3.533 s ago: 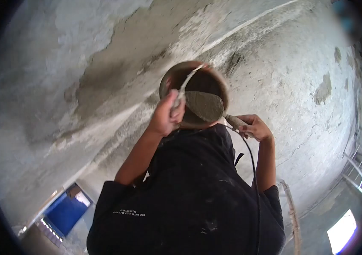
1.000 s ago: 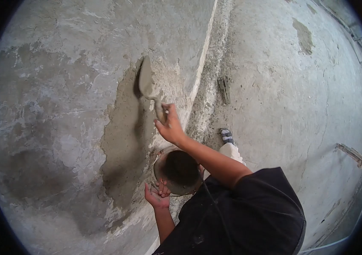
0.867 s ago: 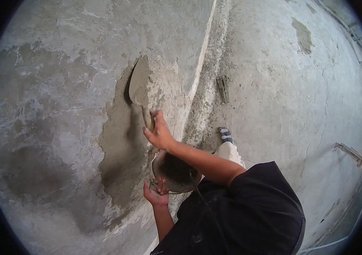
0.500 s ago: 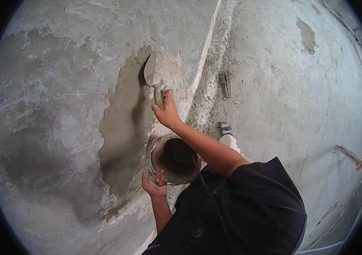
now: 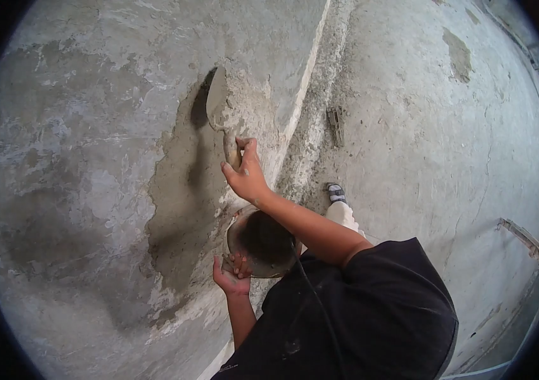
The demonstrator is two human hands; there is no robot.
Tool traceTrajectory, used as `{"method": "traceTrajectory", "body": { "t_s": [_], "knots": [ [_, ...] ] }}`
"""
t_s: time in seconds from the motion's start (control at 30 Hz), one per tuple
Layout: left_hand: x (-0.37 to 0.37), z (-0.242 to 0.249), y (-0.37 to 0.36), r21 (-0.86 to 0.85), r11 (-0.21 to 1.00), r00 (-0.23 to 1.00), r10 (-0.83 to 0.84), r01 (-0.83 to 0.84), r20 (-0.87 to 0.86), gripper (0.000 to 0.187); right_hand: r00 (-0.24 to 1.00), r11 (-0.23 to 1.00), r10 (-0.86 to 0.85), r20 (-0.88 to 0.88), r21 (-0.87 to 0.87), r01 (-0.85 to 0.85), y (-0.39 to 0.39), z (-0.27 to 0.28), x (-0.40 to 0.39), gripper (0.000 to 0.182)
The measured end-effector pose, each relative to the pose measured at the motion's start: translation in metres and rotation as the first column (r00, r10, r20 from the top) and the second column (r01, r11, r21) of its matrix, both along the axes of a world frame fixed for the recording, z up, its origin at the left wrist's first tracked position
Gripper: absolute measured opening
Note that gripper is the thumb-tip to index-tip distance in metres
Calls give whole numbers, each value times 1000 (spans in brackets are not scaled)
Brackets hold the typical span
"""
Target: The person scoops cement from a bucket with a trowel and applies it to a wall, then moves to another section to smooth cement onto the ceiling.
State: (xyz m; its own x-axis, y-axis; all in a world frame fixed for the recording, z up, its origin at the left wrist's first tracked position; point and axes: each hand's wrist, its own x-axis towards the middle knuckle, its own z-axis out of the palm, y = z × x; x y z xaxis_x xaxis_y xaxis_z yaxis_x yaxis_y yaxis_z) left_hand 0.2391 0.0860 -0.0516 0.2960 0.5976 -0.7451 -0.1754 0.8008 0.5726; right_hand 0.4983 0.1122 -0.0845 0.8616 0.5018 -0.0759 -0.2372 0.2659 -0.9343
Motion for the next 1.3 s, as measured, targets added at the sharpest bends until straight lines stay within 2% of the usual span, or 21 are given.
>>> {"method": "traceTrajectory", "body": {
  "t_s": [0.07, 0.17, 0.33, 0.4, 0.53, 0.63, 0.77, 0.83, 0.9, 0.97, 1.03, 1.07, 1.13, 1.17, 1.23, 1.27, 1.3],
  "knots": [
    [-2, 1, -2, -8, 1000, 1000, -2, 2, -11, 51, 984, 982, 37, 172, -190, -4, 2, -1, 5, 55],
    [2, 0, -3, -3, 1000, 1000, -23, 23, 7, 51, 958, 971, 120, 260, -233, -58, 5, -10, -6, 55],
    [6, -2, -3, 6, 1000, 1000, -26, 26, -13, 51, 961, 960, 159, 226, -263, -97, -22, -18, -20, 57],
    [5, -5, -2, 6, 999, 999, -37, 37, 0, 50, 976, 953, 101, 192, -301, -39, -28, -21, -18, 56],
    [2, -8, -3, -4, 999, 999, -52, 52, 17, 50, 953, 962, 11, 303, -265, 73, -10, -22, -4, 55],
    [9, -3, -8, 2, 1000, 999, -4, 4, -36, 50, 959, 973, 82, 272, -228, -19, 1, -15, -3, 53],
    [7, -3, -8, 19, 999, 999, -31, 31, 14, 49, 972, 963, 154, 178, -247, -107, -16, -17, -11, 55],
    [5, -7, -6, 11, 999, 998, -44, 44, 32, 48, 972, 966, 135, 191, -244, -86, -23, -18, -10, 56],
    [6, -7, -8, 9, 999, 999, -34, 34, 31, 47, 952, 969, 46, 302, -245, 31, -23, -20, -6, 56],
    [6, -6, -9, 4, 1000, 1000, -25, 25, 15, 47, 962, 958, 44, 270, -284, 36, -13, -15, 3, 59],
    [5, -7, -10, 1, 1000, 999, -16, 16, 35, 47, 937, 968, 11, 348, -240, 78, -3, -11, 14, 60],
    [8, -3, -11, 8, 1000, 999, -16, 16, 46, 46, 942, 967, 16, 336, -246, 71, 0, -7, 12, 60],
    [8, -2, -12, 15, 1000, 999, -7, 7, 39, 46, 980, 978, 75, 186, -203, -36, 3, 1, 10, 60],
    [9, -2, -12, 25, 1000, 999, -3, 2, 44, 46, 981, 978, 75, 180, -207, -37, -4, 11, 10, 60],
    [10, -1, -11, 24, 1000, 998, -9, 7, 57, 46, 956, 956, 273, -108, -83, -283, -21, 32, 6, 58],
    [10, -1, -11, 29, 999, 997, -14, 12, 76, 46, 958, 967, 253, -136, 3, -255, -25, 31, 2, 57],
    [9, -1, -10, 28, 1000, 997, -11, 9, 72, 46, 956, 966, 257, -140, 3, -259, -29, 29, 1, 57]
  ]
}}
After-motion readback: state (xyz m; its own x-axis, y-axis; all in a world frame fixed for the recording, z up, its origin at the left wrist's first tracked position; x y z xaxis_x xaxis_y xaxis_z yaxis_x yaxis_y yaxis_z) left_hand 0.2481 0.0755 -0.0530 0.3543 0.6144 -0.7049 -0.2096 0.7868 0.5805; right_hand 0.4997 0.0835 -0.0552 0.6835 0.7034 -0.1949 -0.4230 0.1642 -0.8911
